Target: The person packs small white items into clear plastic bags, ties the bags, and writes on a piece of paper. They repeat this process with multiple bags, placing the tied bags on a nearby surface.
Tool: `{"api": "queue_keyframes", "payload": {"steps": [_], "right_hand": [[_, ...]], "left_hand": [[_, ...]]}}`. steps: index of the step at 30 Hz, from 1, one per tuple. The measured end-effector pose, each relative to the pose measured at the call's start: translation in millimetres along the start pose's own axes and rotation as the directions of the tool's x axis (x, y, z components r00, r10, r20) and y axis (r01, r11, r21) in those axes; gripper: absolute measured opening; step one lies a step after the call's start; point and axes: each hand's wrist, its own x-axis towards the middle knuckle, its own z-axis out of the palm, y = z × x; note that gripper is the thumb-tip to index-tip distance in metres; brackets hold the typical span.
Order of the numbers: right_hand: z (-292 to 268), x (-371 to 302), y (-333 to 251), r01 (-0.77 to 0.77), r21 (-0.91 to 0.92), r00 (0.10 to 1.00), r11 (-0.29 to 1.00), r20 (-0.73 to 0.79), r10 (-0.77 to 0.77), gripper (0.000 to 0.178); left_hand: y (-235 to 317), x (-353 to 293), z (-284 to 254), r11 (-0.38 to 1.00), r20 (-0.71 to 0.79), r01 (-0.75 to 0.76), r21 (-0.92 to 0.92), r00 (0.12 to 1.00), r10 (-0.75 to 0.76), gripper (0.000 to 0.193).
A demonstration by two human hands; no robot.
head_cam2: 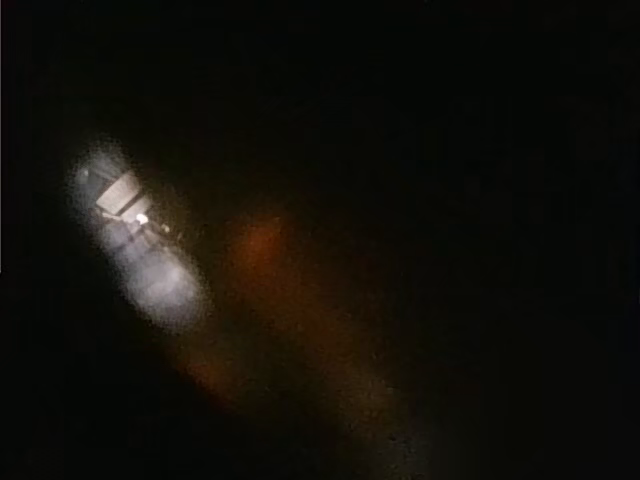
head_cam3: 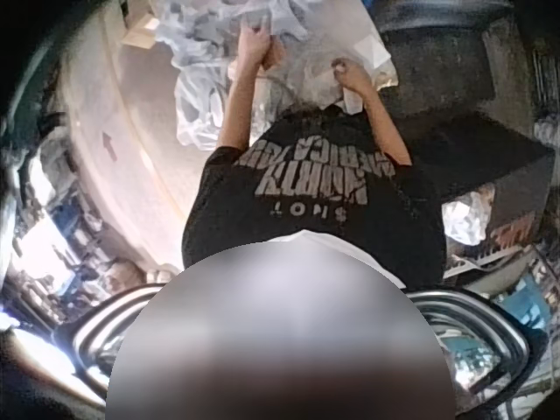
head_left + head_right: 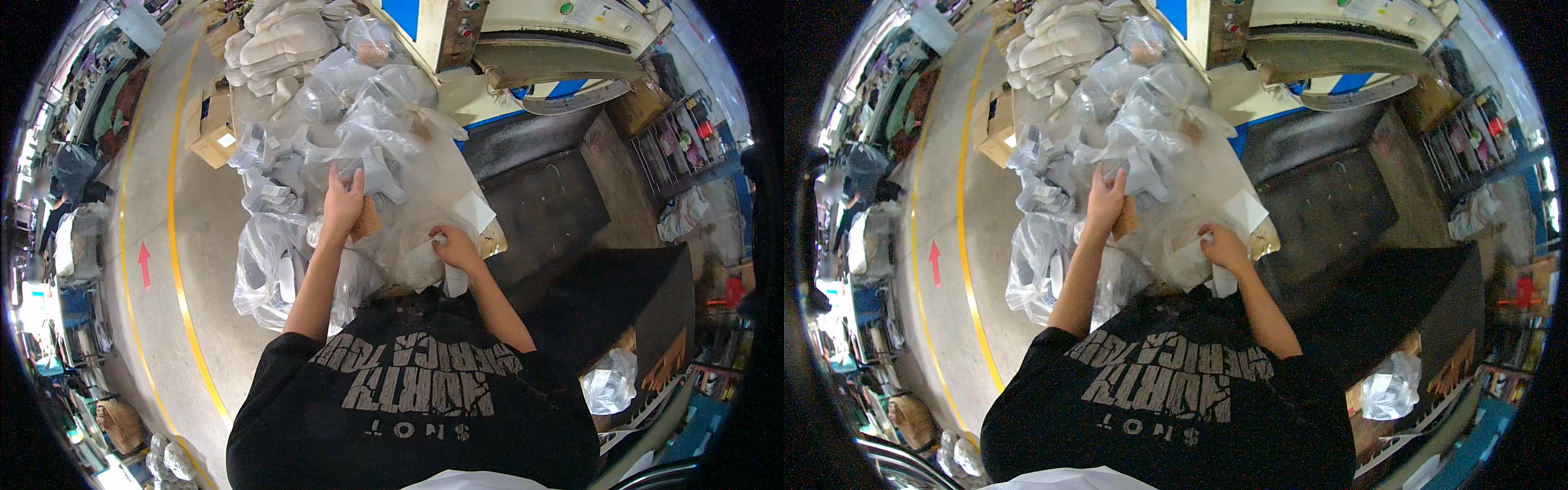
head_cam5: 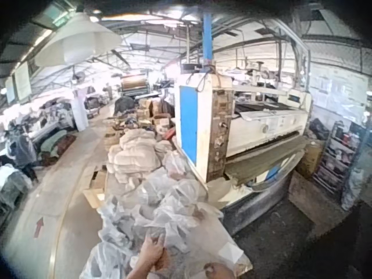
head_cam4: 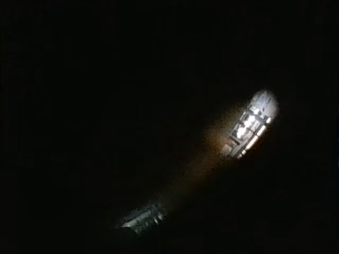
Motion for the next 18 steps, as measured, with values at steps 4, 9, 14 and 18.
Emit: {"api": "queue_keyframes", "payload": {"steps": [4,9,14,18], "right_hand": [[-13.6,-18.1,-10.9,0.025,0.056,0.983,0.998,-0.184,-0.014,0.025],[-42.3,-36.6,-36.0,-0.016,0.224,0.977,0.974,-0.203,0.063,0.022],[-63.3,-48.4,-38.9,0.087,0.301,0.939,0.95,-0.342,0.023,0.023],[-80.0,-59.1,-52.7,0.107,0.424,0.942,0.899,-0.333,0.045,0.019]], "left_hand": [[23.9,-43.2,-2.9,0.943,0.115,-0.332,0.022,0.938,0.328,0.052],[32.5,-95.9,2.8,0.895,0.61,-0.44,-0.075,0.689,0.39,0.045],[11.9,-116.3,10.0,0.886,0.58,-0.411,0.214,0.784,0.224,0.047],[-4.6,-110.0,11.0,0.909,0.589,-0.37,0.192,0.784,0.195,0.046]]}}
